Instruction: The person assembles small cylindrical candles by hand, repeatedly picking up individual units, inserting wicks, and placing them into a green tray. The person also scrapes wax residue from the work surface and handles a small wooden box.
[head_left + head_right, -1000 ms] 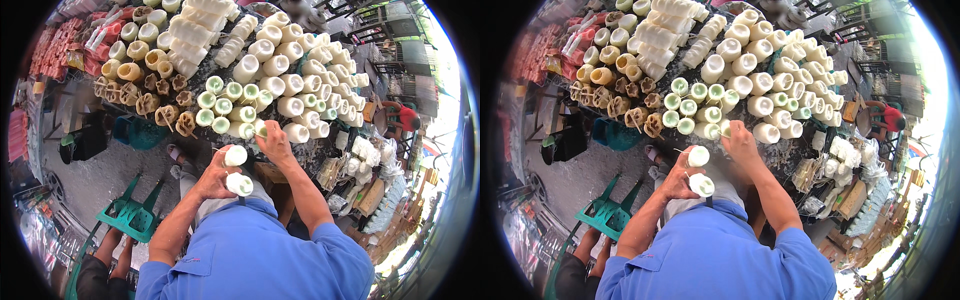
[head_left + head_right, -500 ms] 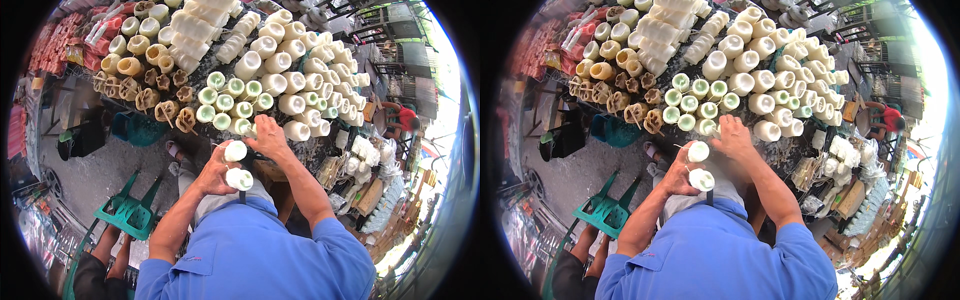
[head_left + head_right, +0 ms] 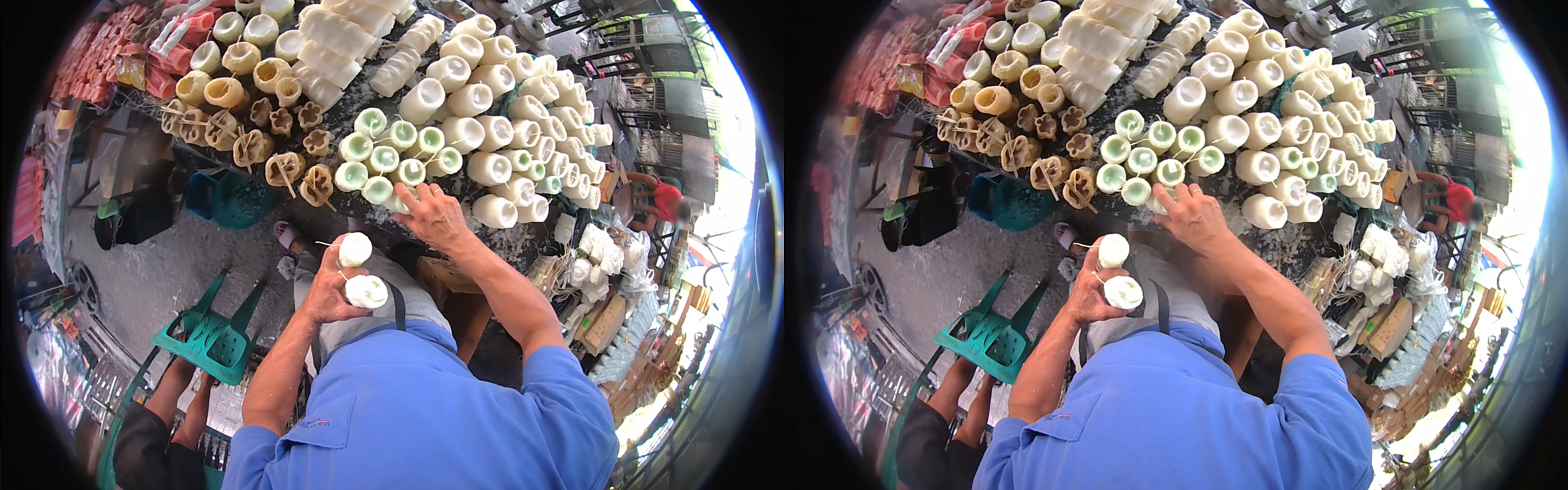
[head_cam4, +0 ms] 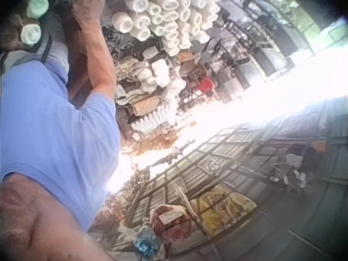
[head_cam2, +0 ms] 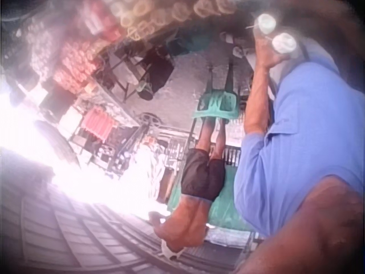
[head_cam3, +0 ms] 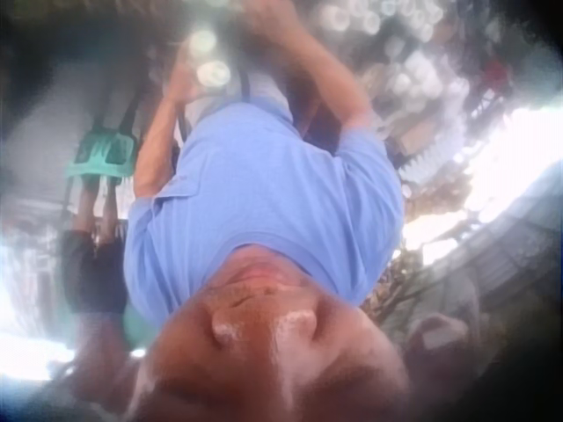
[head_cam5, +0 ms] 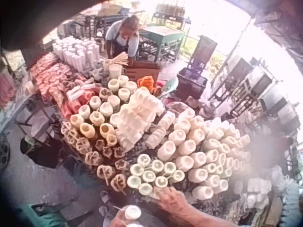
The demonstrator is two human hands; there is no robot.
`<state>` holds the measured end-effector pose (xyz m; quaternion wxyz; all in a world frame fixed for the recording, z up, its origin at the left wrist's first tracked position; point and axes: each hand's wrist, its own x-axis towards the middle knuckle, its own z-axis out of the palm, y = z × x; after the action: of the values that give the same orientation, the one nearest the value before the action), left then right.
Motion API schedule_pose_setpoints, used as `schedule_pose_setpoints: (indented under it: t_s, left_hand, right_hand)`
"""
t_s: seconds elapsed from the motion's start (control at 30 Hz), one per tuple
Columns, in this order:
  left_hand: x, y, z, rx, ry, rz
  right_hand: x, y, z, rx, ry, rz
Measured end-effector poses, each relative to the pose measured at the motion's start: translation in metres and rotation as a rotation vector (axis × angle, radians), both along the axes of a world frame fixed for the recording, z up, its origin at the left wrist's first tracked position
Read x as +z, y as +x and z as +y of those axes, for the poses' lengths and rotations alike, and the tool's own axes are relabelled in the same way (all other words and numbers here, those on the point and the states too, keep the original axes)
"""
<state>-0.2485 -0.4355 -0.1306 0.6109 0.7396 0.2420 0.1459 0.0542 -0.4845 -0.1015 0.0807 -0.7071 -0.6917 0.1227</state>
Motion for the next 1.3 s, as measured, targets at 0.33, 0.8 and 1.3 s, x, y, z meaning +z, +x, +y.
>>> schedule_pose_setpoints:
  t_s: [0.33,0.8,1.3]
  left_hand:
    - [0.006,-0.008,-0.008,0.039,-0.006,-0.031]
    - [0.001,-0.038,-0.010,0.202,-0.042,-0.014]
    - [-0.034,0.038,-0.013,-0.049,0.093,-0.185]
  right_hand:
    - [0.025,0.021,-0.022,0.110,0.055,-0.009]
    - [0.047,0.065,-0.053,-0.642,0.008,0.546]
    - [-0.020,0.060,-0.103,-0.423,0.285,0.131]
